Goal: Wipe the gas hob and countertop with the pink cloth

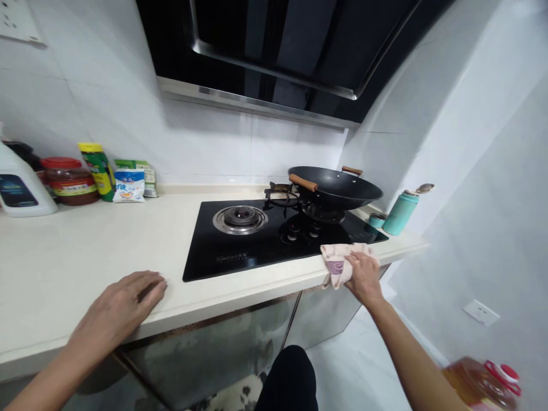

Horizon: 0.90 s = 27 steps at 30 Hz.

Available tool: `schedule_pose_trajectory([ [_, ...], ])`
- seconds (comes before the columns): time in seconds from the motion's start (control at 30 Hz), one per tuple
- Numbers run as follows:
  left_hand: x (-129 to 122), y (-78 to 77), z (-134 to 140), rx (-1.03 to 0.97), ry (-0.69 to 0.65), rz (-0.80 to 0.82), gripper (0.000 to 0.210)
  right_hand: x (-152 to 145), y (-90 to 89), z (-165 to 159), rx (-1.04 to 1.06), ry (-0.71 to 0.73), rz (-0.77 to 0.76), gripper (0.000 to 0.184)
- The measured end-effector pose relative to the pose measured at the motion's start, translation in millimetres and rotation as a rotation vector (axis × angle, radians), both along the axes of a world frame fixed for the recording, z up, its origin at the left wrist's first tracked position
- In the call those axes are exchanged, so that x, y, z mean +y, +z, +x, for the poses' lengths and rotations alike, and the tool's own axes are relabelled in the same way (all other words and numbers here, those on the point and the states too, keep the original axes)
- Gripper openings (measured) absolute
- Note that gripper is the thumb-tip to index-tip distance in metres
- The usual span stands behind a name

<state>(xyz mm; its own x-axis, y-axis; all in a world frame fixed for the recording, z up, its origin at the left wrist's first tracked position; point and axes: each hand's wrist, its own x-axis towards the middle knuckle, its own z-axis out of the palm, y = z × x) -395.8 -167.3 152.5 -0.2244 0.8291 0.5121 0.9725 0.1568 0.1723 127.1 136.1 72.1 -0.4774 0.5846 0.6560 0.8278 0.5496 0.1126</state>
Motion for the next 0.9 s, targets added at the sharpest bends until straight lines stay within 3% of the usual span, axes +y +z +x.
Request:
schedule_pose_trajectory([
  [0.17, -1.0, -1.7, -0.8, -0.004, -0.006, 0.009, 0.040, 33.2, 8.4, 50.0, -0.049, -0.175, -0.098, 0.061],
  [0.27, -1.2, -3.6, -1.6, -0.003, -0.019, 0.012, 0.040, 41.4, 28.6, 58.2, -0.073, -0.183, -0.259, 0.052],
  [0.37, -1.9, -4.4, -0.9, -0.011, -0.024, 0.017, 0.039, 46.2, 57.0, 56.9, 0.045, -0.217, -0.468, 0.044],
  [0.47, -3.1, -3.6, 1.1, -0.008, -0.031, 0.022, 0.039, 53.6, 83.8, 49.1, 0.242, -0.352, -0.596, 0.058],
  [0.57, -4.4, -1.3, 4.0, -0.002, -0.027, 0.021, 0.040, 65.3, 99.9, 33.8, 0.371, -0.433, -0.579, 0.076],
  [0.67, -5.0, 0.8, 6.9, -0.010, -0.020, 0.011, 0.041, 74.5, 100.3, 11.7, 0.339, -0.286, -0.545, 0.081],
  [0.77, -5.6, 0.8, 8.2, -0.016, -0.025, 0.023, 0.039, 74.3, 89.5, -10.5, 0.201, -0.093, -0.591, 0.063],
  [0.9, -6.6, -1.7, 7.3, -0.013, -0.045, 0.047, 0.035, 67.8, 80.5, -33.2, 0.066, -0.257, -0.534, 0.056],
])
